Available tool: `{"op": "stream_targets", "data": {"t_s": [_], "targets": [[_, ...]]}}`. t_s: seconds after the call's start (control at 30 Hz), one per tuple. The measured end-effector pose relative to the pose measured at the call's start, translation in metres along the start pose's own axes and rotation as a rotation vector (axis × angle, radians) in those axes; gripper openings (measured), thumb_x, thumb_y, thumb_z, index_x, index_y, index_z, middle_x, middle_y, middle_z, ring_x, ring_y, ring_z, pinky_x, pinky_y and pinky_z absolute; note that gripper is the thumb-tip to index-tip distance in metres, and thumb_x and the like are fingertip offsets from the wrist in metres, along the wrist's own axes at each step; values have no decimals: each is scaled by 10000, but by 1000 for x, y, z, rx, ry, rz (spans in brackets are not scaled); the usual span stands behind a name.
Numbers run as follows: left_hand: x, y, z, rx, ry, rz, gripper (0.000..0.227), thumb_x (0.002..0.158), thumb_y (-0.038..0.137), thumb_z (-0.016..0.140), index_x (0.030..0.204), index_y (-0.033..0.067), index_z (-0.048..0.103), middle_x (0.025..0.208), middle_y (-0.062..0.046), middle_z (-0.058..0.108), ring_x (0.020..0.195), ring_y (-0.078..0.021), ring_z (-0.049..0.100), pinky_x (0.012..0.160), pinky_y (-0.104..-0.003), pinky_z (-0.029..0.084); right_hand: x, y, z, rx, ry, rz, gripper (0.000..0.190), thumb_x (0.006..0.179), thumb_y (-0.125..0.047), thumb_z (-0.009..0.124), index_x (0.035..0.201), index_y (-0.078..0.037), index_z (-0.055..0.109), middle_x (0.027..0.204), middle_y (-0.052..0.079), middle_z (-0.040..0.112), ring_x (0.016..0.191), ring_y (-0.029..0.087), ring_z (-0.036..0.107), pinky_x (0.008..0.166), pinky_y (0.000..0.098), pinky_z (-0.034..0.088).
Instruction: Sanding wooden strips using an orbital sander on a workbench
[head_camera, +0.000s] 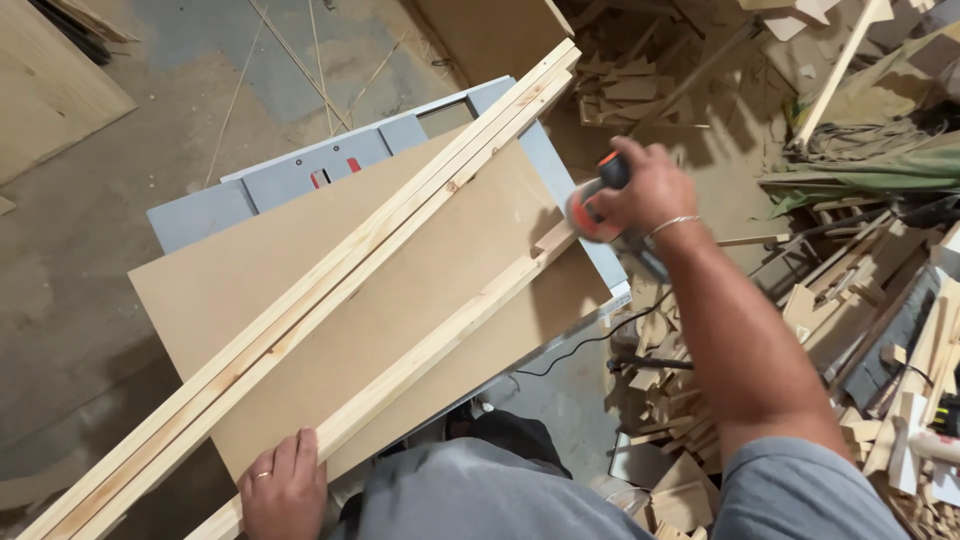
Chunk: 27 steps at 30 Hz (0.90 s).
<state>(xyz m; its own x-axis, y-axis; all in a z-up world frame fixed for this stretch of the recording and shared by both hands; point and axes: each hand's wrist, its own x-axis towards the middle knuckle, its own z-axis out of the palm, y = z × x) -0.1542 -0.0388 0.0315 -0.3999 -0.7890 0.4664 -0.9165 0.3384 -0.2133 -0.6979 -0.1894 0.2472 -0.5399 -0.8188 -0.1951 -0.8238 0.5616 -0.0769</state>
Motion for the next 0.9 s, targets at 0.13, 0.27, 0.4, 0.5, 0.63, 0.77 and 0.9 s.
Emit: {"op": "stream_targets", "data": {"t_s": [0.13,0.27,0.4,0.5,0.63,0.77,0.9], "targets": [[4,0,-2,10,2,-2,229,891,186,662,1099,257,727,982,112,685,884,-150,610,814,-296,495,54,43,-4,-31,-22,120,804,749,-368,697,1520,-363,469,1338,170,513,1108,424,633,903,487,514],[5,-3,0,-21,20,7,242,880,150,633,1073,247,742,997,97,714,871,-156,614,798,-293,492,94,81,2,-50,73,113,739,753,-370,667,1477,-325,527,1279,193,554,1089,437,629,870,508,511],[-1,-10,14,-61,48,46,252,893,196,583,1078,247,748,988,86,710,849,-174,604,806,-294,511,70,57,-13,-36,6,106,782,794,-327,698,1546,-312,482,1275,183,553,1100,379,610,854,497,533],[-15,-21,31,-88,-70,74,347,954,570,617,980,236,707,800,20,565,728,-179,580,684,-305,502,35,27,-16,47,-33,80,876,703,-361,738,1538,-332,475,1347,180,510,1129,446,604,873,521,519],[4,-29,23,-133,-29,142,544,909,694,654,747,181,579,674,2,467,631,-176,518,613,-286,459,-6,-5,17,69,-2,-48,904,649,-455,766,1508,-332,511,1296,167,553,1046,423,642,862,495,511],[5,-32,26,-192,-33,95,578,893,700,669,681,184,521,655,-5,465,601,-188,516,571,-299,433,-71,-62,34,111,-42,-233,871,652,-424,766,1474,-270,522,1221,126,572,1020,382,636,824,490,514],[3,-38,37,-215,-39,84,661,810,810,680,645,204,474,610,14,486,541,-183,523,484,-319,383,-148,-128,62,165,52,-376,610,802,-547,602,1372,-328,624,1098,79,619,937,362,661,750,517,568]]}}
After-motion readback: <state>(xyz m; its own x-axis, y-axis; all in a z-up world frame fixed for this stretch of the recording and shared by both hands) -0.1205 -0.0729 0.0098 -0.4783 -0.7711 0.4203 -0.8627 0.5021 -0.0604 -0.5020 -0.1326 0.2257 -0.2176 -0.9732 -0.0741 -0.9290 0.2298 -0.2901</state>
